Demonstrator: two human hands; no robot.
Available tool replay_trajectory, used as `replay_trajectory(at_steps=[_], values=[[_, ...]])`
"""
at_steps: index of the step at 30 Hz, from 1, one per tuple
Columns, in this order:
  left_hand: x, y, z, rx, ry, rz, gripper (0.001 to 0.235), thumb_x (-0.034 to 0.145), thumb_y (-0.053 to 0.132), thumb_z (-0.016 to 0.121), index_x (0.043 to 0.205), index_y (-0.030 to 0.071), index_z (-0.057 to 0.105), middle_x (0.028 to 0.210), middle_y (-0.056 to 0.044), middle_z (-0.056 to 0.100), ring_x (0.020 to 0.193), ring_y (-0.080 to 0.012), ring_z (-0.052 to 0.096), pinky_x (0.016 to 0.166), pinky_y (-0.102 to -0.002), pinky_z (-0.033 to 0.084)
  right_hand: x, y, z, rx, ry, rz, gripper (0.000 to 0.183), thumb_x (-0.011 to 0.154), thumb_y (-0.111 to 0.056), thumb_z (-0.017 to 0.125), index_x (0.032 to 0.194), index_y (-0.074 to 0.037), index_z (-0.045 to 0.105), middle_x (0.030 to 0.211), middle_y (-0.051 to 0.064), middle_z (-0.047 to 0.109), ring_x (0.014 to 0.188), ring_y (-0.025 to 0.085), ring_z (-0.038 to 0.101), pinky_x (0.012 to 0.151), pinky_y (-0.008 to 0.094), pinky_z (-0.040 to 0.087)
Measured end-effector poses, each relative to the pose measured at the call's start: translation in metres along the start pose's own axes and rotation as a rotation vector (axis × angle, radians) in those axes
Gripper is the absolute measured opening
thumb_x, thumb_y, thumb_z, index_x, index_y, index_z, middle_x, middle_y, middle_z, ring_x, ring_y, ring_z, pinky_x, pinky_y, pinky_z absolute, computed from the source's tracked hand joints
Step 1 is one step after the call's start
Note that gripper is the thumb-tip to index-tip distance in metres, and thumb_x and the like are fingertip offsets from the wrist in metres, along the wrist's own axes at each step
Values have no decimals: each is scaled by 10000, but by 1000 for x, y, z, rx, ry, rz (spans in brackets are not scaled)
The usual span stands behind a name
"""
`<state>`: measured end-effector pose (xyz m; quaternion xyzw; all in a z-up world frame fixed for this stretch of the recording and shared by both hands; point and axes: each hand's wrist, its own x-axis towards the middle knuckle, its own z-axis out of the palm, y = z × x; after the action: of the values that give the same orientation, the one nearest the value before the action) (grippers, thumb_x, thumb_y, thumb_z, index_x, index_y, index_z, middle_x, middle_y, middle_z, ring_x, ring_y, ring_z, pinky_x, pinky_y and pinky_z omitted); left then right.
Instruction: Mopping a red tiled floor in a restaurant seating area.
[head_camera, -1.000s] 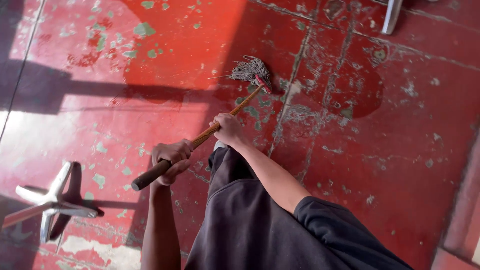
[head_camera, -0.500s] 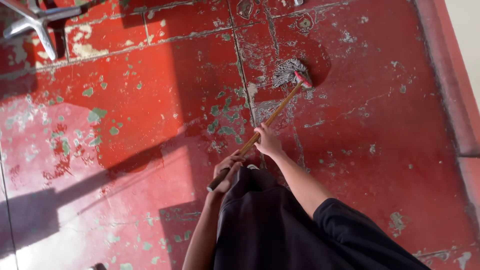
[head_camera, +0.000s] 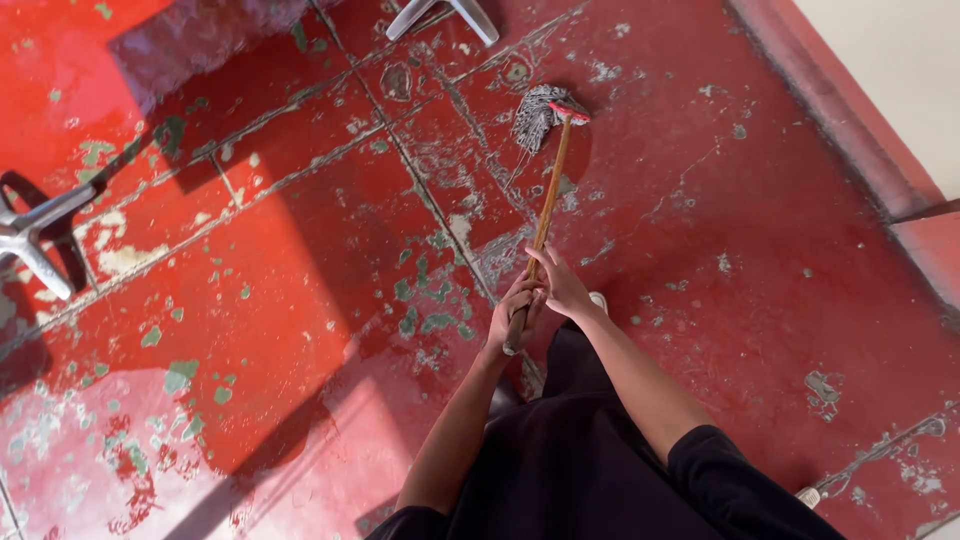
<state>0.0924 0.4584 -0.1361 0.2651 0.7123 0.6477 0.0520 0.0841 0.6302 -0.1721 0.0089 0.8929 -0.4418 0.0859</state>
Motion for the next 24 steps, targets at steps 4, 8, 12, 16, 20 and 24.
replay_trajectory(at_steps=[4, 8, 12, 16, 20, 24], values=[[73, -15, 39, 28, 2, 31, 111, 1006, 18, 619, 911, -33, 647, 1066, -160, 708, 1107, -301, 680, 1251, -467, 374, 48, 48, -49, -23, 8, -24, 883, 822, -125, 803, 1566, -227, 338, 1618, 229, 284, 1441, 400, 424, 1058, 438, 514], [150, -30, 87, 52, 88, 71, 114, 1010, 43, 611, 936, -21, 670, 1070, -162, 714, 1118, -312, 688, 1243, -467, 377, 92, 109, -104, -78, 4, -119, 875, 870, -92, 717, 1610, -201, 264, 1617, 254, 312, 1476, 420, 372, 1127, 462, 450], [220, -32, 136, 135, 118, 58, 133, 998, 89, 630, 1035, -17, 700, 1153, -172, 710, 1234, -368, 626, 1162, -436, 420, 126, 162, -161, -29, -6, -244, 787, 966, -85, 646, 1623, -165, 220, 1596, 244, 395, 1498, 430, 334, 1191, 487, 372], [244, -34, 181, 243, 148, -47, 144, 971, 123, 670, 1042, 8, 719, 1195, -177, 705, 1295, -409, 570, 1060, -415, 467, 143, 181, -217, 1, -38, -272, 754, 981, -84, 626, 1619, -162, 232, 1592, 258, 417, 1503, 425, 356, 1195, 483, 387], [309, -49, 210, 361, 119, 56, 120, 985, 157, 693, 999, 38, 699, 1141, -113, 723, 1259, -377, 627, 1069, -420, 503, 191, 211, -265, -15, -95, -195, 839, 918, -48, 635, 1625, -156, 197, 1567, 319, 375, 1473, 435, 361, 1156, 479, 396], [374, -76, 237, 476, 158, 55, 94, 982, 161, 707, 955, 71, 701, 1102, -58, 738, 1239, -354, 652, 1046, -406, 546, 247, 262, -291, 86, -167, -138, 900, 908, -79, 640, 1656, -148, 145, 1541, 324, 424, 1392, 401, 490, 1141, 420, 452]])
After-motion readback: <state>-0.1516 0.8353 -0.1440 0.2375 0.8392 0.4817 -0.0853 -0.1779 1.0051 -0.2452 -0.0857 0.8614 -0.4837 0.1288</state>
